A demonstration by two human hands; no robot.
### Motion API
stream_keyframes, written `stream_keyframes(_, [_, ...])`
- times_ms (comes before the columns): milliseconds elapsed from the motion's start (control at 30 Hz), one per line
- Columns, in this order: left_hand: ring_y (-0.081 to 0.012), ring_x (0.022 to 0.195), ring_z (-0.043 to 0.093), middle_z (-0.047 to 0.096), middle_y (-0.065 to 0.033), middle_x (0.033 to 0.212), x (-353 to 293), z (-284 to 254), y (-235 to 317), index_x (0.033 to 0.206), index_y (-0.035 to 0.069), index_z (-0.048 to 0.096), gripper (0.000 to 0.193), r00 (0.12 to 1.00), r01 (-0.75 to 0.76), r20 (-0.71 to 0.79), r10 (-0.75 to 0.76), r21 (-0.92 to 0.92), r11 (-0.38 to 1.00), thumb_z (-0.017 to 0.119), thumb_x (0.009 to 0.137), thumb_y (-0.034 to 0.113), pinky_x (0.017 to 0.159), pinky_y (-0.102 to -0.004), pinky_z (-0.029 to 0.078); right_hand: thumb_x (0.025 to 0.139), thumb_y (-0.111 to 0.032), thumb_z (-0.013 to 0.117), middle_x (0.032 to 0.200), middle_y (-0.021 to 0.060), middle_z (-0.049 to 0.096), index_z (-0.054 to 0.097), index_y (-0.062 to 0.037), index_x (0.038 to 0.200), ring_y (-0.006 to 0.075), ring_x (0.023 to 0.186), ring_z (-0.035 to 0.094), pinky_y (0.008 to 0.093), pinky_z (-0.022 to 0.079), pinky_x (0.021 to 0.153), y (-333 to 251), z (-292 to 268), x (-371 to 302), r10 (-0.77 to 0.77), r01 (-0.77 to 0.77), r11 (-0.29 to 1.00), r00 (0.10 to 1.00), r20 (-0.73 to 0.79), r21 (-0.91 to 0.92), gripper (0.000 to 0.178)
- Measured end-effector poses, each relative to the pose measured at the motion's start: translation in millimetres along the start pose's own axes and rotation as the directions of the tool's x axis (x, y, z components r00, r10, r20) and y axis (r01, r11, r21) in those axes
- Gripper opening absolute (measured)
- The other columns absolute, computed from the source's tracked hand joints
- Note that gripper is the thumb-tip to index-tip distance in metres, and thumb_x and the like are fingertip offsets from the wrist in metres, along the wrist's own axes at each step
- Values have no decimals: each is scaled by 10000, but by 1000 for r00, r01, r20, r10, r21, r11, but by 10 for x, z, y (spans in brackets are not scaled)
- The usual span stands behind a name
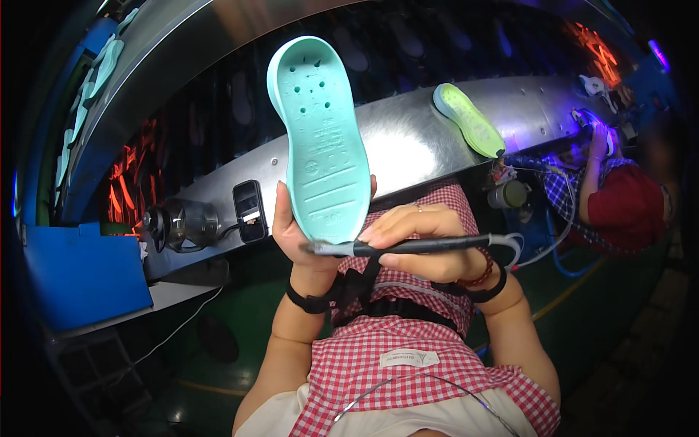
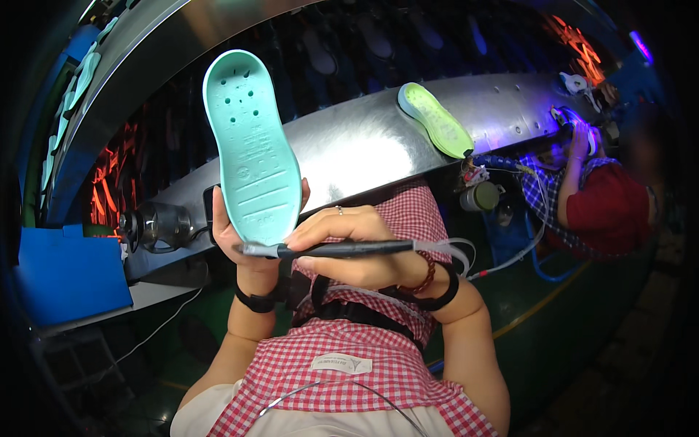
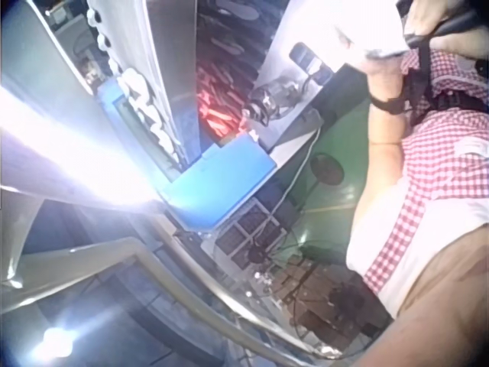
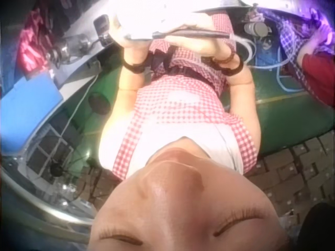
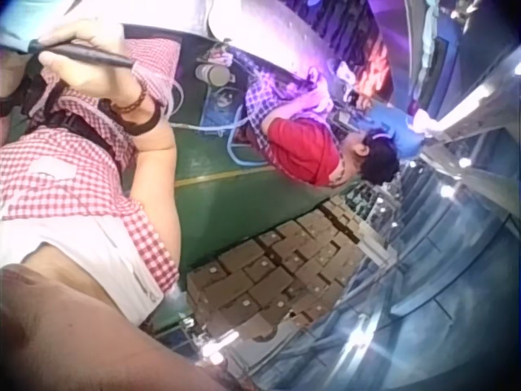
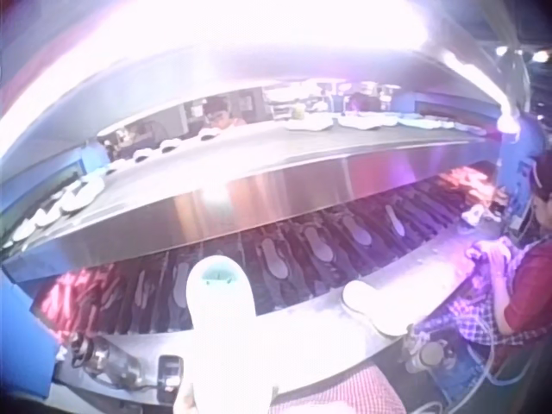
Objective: Applying adhesive to the bottoms of shoe soles using a brush on a conveyor belt.
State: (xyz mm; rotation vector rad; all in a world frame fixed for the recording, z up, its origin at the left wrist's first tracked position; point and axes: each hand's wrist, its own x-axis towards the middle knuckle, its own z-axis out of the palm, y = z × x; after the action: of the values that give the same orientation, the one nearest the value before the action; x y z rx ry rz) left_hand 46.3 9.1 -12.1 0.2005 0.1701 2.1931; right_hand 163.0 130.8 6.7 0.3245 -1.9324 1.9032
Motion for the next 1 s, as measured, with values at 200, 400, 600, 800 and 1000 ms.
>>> stream_keyframes(200, [-398, 1124, 450, 404, -204, 1290, 32, -11, 77, 1321, 45, 327, 587, 998, 39, -49, -30, 216, 976, 291, 893, 445, 954, -567, 323, 710, -6, 661, 823, 107, 652, 643, -3, 894, 137, 701, 624, 230, 485, 619, -15, -236, 105, 55, -49, 994, 996, 63, -93, 184])
stream_keyframes(400, [-390, 1104, 472, 441, -197, 1259, 108, -10, 183, 1295, 33, 362, 561, 997, 76, -24, -73, 189, 979, 307, 898, 425, 947, -562, 333, 698, -22, 673, 839, 109, 654, 638, 7, 863, 181, 759, 632, 265, 492, 673, -41, -183, 82, -5, 14, 980, 999, 43, -197, 171])
stream_keyframes(600, [-348, 1034, 539, 496, -220, 1188, 114, 0, 281, 1252, -26, 385, 522, 958, 277, -98, -268, 94, 956, 326, 912, 366, 899, -465, 432, 692, -18, 695, 892, 130, 654, 641, -3, 877, 228, 850, 635, 309, 498, 760, -163, -298, 70, 1, 5, 999, 985, 170, -36, 193])
stream_keyframes(800, [-208, 914, 601, 569, -162, 1068, 94, 148, 275, 1206, -54, 433, 429, 821, 564, -407, -400, 472, 677, 468, 884, 227, 815, -315, 490, 738, -38, 643, 941, 133, 642, 620, -11, 921, 262, 884, 623, 320, 496, 759, -172, -565, 158, 79, -16, 991, 870, 488, -132, 186])
stream_keyframes(1000, [-176, 890, 603, 575, -148, 1054, 72, 214, 330, 1211, -58, 440, 442, 769, 637, -467, -436, 498, 588, 501, 875, 222, 762, -273, 505, 765, -79, 584, 947, 114, 641, 606, -41, 935, 255, 878, 620, 311, 495, 734, -93, -559, 61, 36, 73, 976, 873, 487, -203, 175])
